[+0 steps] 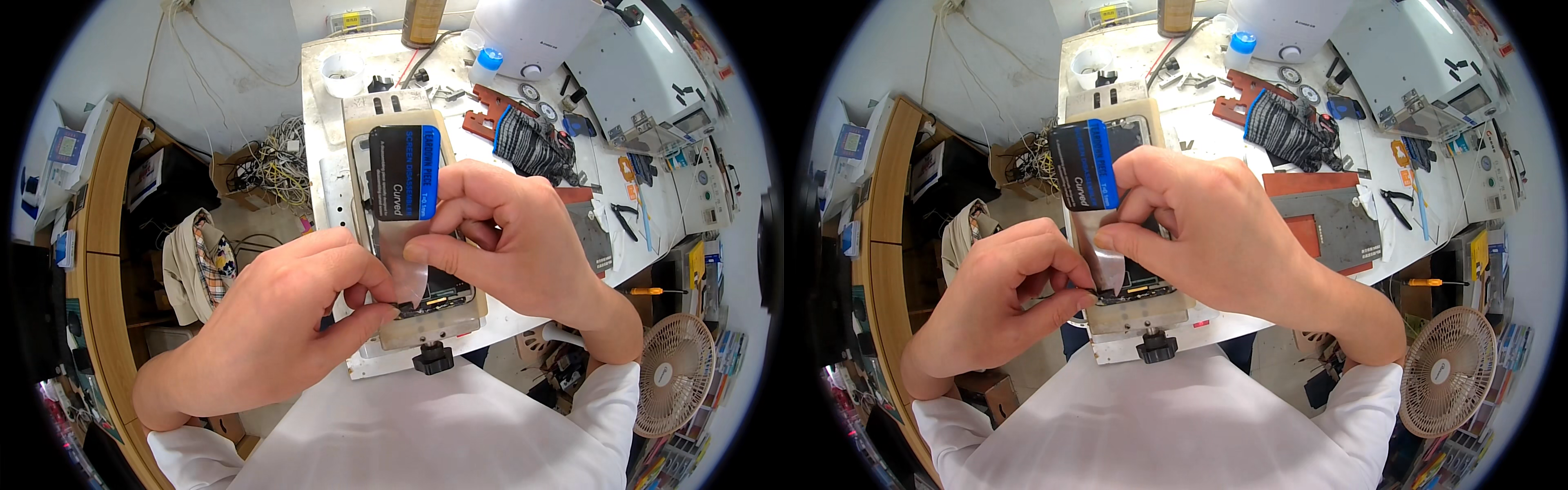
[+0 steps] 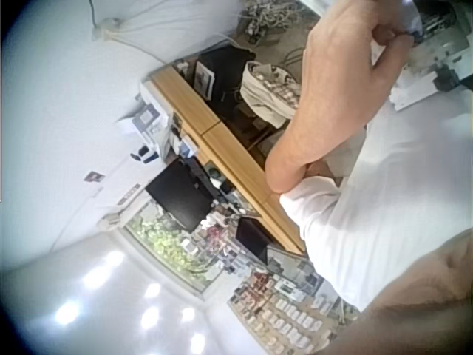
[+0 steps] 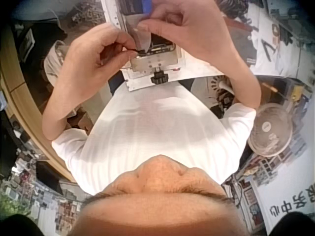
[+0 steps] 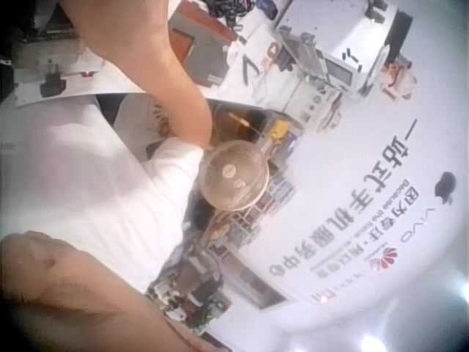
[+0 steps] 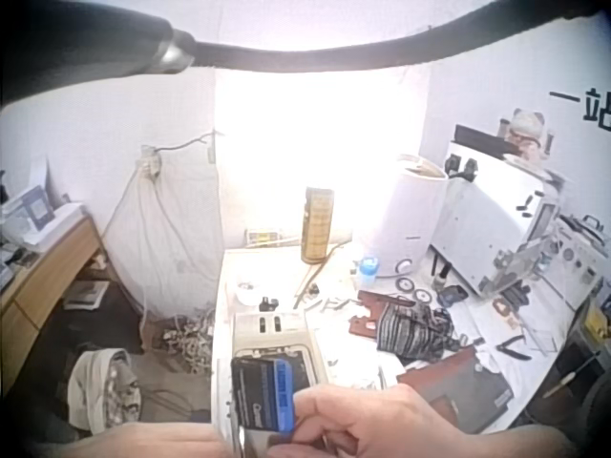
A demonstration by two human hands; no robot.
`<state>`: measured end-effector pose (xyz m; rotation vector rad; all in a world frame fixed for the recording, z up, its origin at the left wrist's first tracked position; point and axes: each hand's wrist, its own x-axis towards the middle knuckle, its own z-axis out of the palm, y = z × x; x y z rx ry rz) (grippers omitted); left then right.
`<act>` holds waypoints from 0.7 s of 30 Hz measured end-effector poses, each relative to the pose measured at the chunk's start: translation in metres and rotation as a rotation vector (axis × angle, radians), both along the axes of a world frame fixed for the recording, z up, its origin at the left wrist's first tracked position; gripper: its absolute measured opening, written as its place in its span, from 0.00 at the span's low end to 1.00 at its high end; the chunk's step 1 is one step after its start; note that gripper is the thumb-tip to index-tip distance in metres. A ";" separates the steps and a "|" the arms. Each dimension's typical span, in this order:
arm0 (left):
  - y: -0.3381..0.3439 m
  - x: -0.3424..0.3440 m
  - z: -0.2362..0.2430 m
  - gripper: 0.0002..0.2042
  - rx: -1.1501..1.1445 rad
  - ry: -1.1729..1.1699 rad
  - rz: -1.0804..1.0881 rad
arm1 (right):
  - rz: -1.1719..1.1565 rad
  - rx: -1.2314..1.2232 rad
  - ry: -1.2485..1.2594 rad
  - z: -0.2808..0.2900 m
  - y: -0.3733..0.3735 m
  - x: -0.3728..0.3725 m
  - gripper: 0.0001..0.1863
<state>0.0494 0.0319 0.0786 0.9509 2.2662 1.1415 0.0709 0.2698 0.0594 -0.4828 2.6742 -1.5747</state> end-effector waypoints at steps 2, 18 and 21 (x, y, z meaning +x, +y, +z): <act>0.000 0.000 0.000 0.07 0.003 0.001 0.002 | 0.002 0.000 -0.003 0.000 0.000 0.000 0.16; 0.001 0.002 0.000 0.08 0.014 -0.008 0.009 | 0.011 -0.012 -0.019 0.005 0.004 -0.001 0.13; 0.002 0.002 0.001 0.08 0.015 -0.008 0.011 | 0.010 -0.013 -0.032 0.005 0.005 -0.004 0.12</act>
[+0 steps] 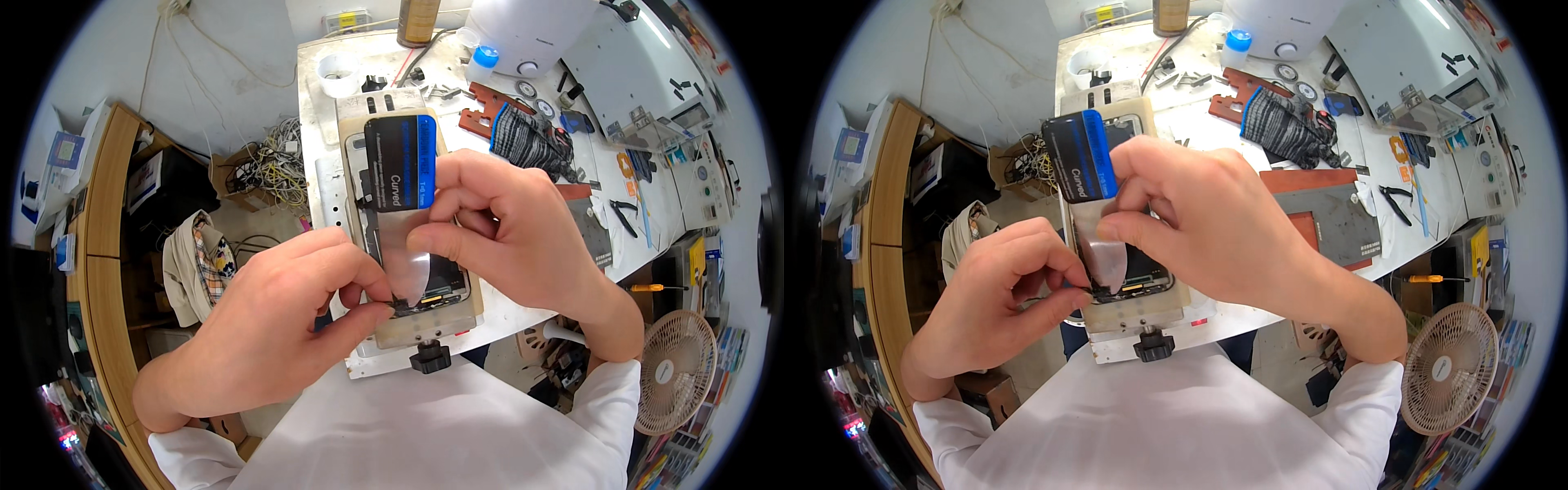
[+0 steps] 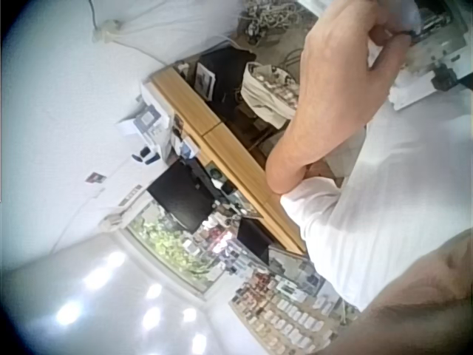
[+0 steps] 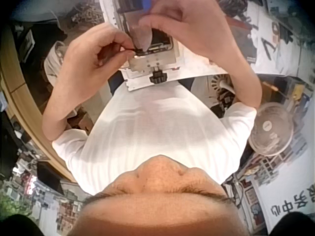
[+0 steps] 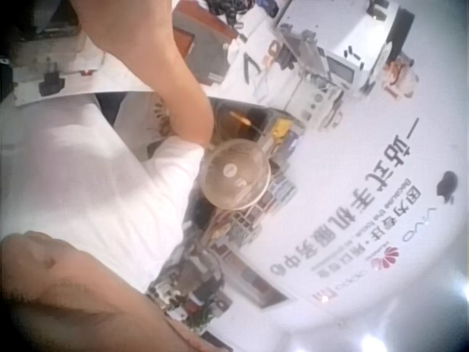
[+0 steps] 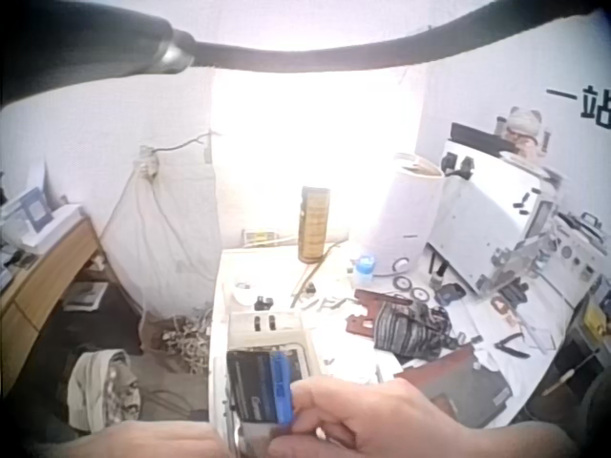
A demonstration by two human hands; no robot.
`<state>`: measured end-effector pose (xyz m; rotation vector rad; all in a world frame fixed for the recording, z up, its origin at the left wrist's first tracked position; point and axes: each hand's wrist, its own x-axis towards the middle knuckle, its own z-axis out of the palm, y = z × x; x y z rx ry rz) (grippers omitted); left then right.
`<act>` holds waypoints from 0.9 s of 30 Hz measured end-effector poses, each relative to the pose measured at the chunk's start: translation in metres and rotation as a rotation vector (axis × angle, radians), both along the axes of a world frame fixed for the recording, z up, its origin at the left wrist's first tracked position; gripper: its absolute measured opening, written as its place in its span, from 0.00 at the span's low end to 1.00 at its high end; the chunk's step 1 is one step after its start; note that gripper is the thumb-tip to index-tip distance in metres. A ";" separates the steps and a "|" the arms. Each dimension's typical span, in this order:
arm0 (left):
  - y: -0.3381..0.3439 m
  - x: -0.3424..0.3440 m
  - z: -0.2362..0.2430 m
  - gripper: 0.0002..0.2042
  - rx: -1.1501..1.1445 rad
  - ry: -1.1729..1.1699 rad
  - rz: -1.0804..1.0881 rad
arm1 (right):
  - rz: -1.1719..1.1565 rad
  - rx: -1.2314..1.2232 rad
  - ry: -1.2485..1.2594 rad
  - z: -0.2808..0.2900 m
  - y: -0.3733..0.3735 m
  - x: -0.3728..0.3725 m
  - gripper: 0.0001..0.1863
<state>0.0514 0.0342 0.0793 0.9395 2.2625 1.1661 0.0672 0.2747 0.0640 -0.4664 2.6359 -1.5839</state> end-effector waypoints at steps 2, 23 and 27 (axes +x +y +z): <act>0.000 0.001 0.001 0.08 0.000 -0.007 0.009 | 0.001 -0.002 0.020 -0.003 0.000 -0.001 0.14; 0.001 -0.001 0.003 0.08 -0.012 0.011 -0.029 | 0.074 0.035 0.127 -0.007 0.010 -0.002 0.16; 0.002 0.000 0.002 0.09 -0.006 0.006 -0.021 | 0.086 0.050 0.153 -0.007 0.010 -0.002 0.17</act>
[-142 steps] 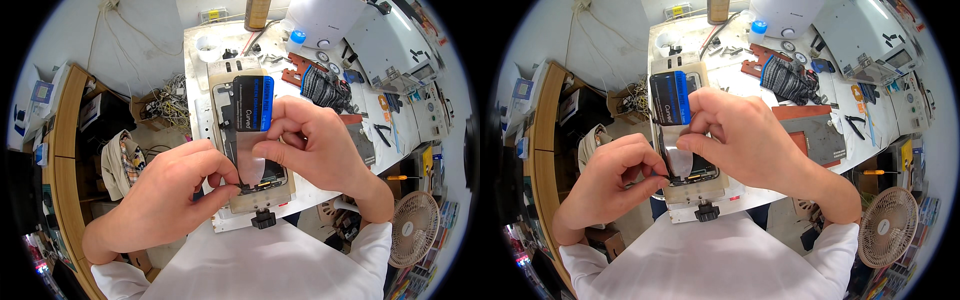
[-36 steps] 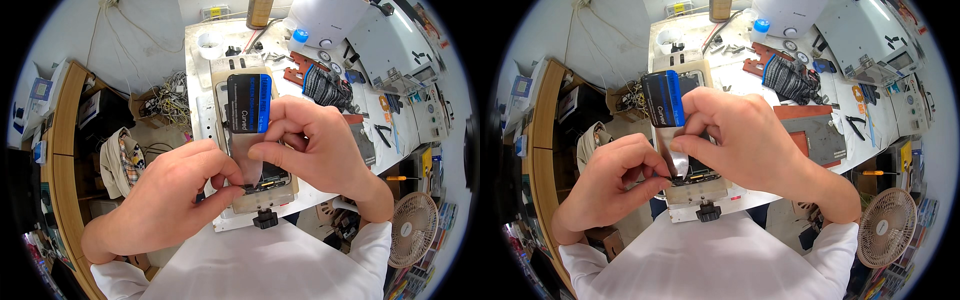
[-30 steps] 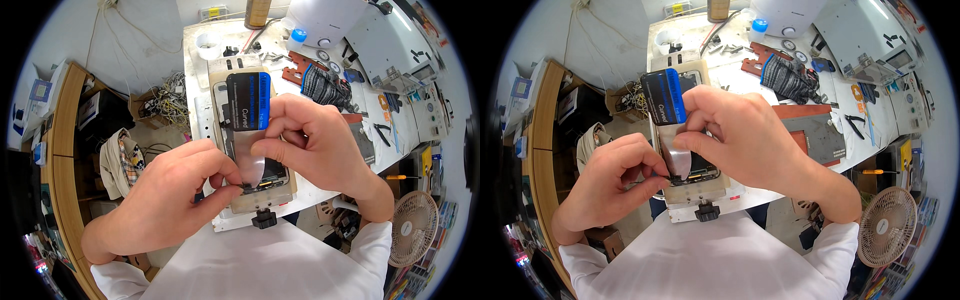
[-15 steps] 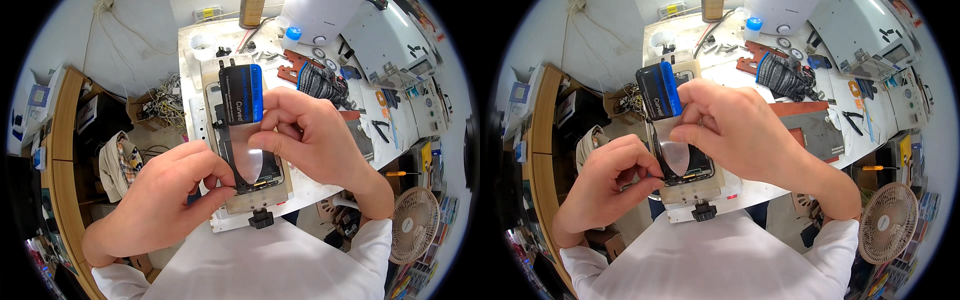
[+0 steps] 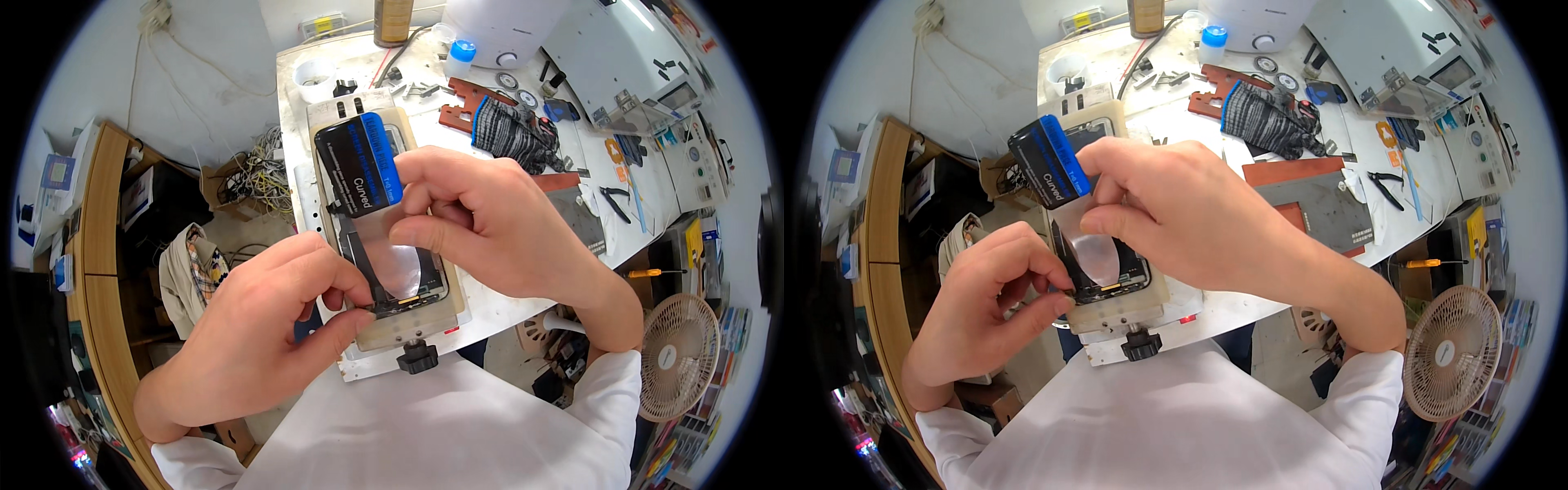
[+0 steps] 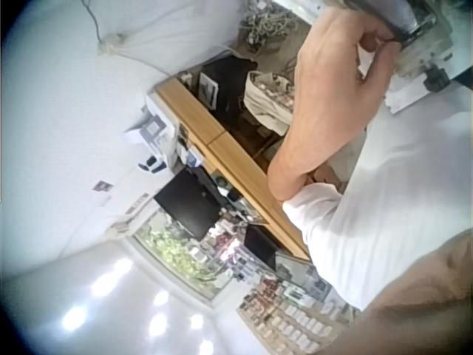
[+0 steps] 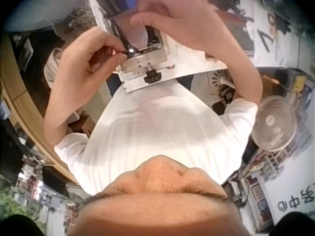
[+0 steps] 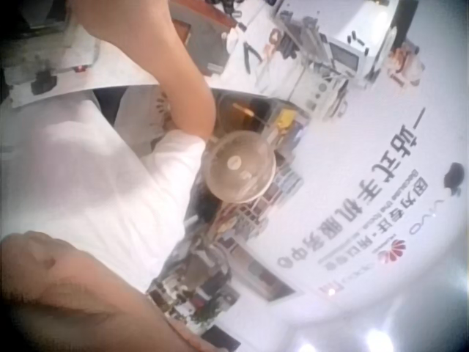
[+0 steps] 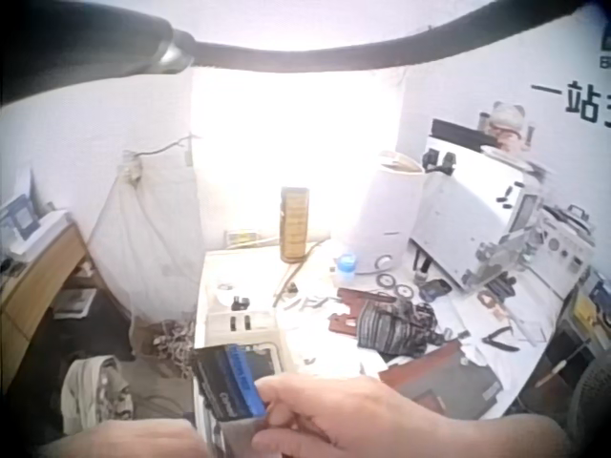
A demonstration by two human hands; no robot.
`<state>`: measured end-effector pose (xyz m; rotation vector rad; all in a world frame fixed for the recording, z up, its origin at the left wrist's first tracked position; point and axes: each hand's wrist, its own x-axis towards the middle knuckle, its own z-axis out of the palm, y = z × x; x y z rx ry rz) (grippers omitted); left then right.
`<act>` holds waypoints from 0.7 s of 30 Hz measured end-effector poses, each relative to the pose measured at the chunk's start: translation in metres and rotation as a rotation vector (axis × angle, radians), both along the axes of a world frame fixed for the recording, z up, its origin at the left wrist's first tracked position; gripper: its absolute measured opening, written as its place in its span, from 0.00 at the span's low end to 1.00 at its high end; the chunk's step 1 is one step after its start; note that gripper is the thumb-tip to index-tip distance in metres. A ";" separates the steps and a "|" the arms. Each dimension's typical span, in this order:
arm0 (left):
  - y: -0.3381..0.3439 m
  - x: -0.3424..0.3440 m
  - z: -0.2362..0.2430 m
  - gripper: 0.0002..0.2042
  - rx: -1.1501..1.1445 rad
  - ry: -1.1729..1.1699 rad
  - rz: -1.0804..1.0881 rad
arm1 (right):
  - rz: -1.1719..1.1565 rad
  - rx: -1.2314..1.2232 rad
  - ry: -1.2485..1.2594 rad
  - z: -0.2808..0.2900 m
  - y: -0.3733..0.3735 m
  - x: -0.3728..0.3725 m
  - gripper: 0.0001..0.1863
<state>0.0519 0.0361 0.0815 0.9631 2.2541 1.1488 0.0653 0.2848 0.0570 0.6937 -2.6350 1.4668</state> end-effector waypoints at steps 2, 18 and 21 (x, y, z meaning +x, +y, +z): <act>0.001 0.001 0.001 0.09 -0.002 0.000 -0.002 | 0.000 0.006 0.002 0.000 0.000 0.001 0.18; 0.013 0.007 0.002 0.09 -0.043 0.114 0.031 | 0.051 0.015 -0.004 0.003 0.002 -0.003 0.22; 0.012 0.006 0.003 0.09 -0.050 0.090 0.088 | 0.062 0.022 -0.038 0.001 0.001 -0.006 0.22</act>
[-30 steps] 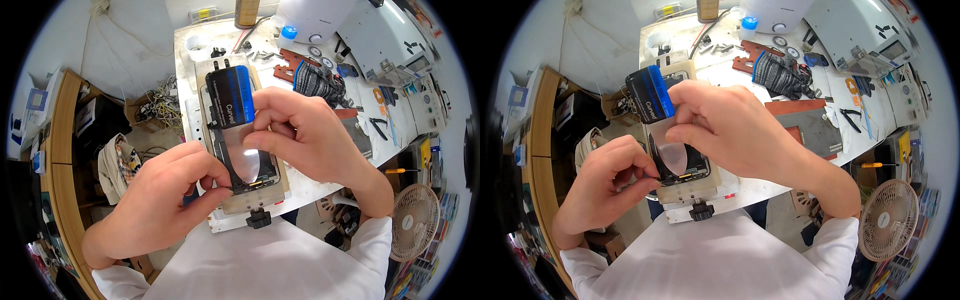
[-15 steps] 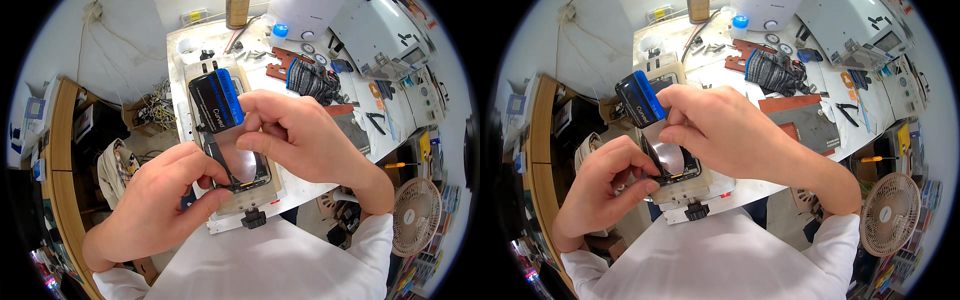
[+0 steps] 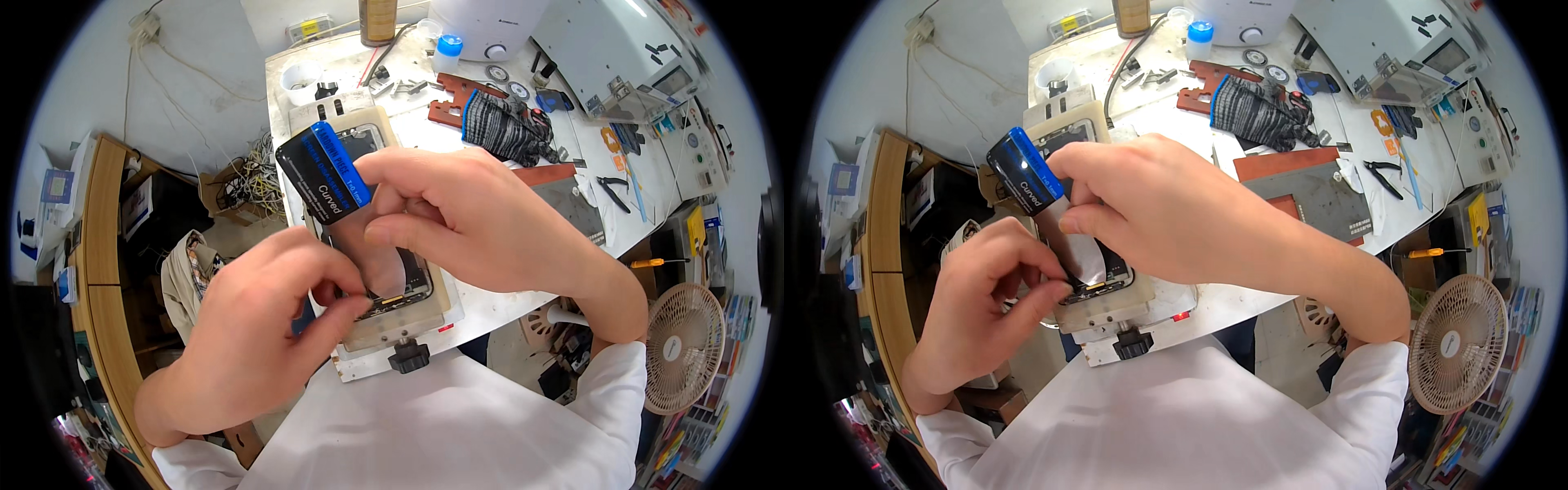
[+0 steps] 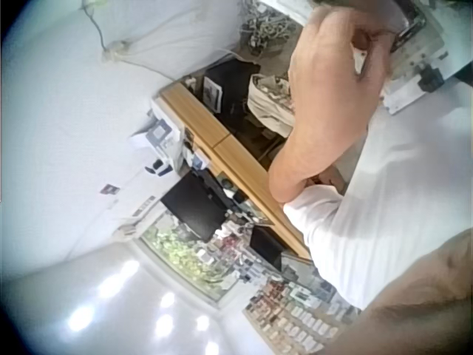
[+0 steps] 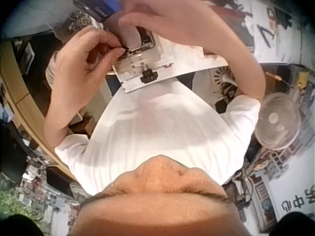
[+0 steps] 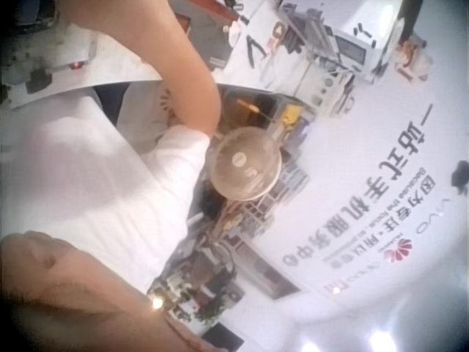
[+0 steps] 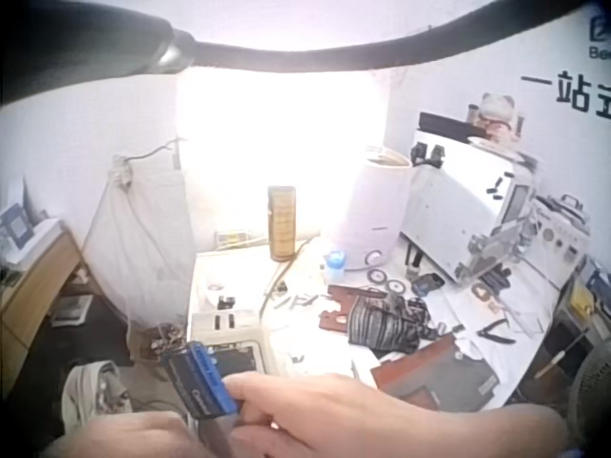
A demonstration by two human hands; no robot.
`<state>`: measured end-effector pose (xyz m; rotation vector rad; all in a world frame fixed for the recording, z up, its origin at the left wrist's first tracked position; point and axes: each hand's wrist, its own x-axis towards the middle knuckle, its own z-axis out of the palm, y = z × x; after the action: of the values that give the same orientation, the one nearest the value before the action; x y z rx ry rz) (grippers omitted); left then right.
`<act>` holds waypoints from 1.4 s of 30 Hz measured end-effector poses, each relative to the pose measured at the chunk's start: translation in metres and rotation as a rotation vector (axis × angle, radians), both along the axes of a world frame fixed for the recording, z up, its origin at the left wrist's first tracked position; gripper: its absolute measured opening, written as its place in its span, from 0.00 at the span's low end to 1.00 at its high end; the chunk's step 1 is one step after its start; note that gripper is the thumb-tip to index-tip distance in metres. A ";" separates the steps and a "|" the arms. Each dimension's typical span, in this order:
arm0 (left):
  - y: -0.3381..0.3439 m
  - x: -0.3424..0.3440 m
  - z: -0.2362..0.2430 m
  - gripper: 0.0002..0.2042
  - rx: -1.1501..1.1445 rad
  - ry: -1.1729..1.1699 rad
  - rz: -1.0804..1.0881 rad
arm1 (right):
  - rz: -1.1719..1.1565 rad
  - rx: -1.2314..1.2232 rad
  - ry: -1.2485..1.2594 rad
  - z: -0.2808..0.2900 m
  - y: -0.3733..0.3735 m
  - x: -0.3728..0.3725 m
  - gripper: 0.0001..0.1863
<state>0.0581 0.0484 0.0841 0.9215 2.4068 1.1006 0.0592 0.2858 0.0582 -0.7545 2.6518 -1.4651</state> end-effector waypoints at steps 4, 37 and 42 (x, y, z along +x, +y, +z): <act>-0.005 -0.006 -0.008 0.13 0.160 -0.085 0.220 | 0.028 -0.024 0.010 -0.002 -0.001 -0.002 0.21; -0.009 -0.041 -0.014 0.28 0.438 -0.353 0.230 | -0.448 0.268 0.123 -0.111 0.076 0.023 0.39; -0.011 -0.041 -0.015 0.26 0.444 -0.354 0.217 | -0.482 0.341 0.056 -0.125 0.069 0.021 0.31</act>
<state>0.0170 0.0376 0.0693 0.5276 2.0398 1.7615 0.0805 0.3549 -0.0667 -0.1346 3.1534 -1.0023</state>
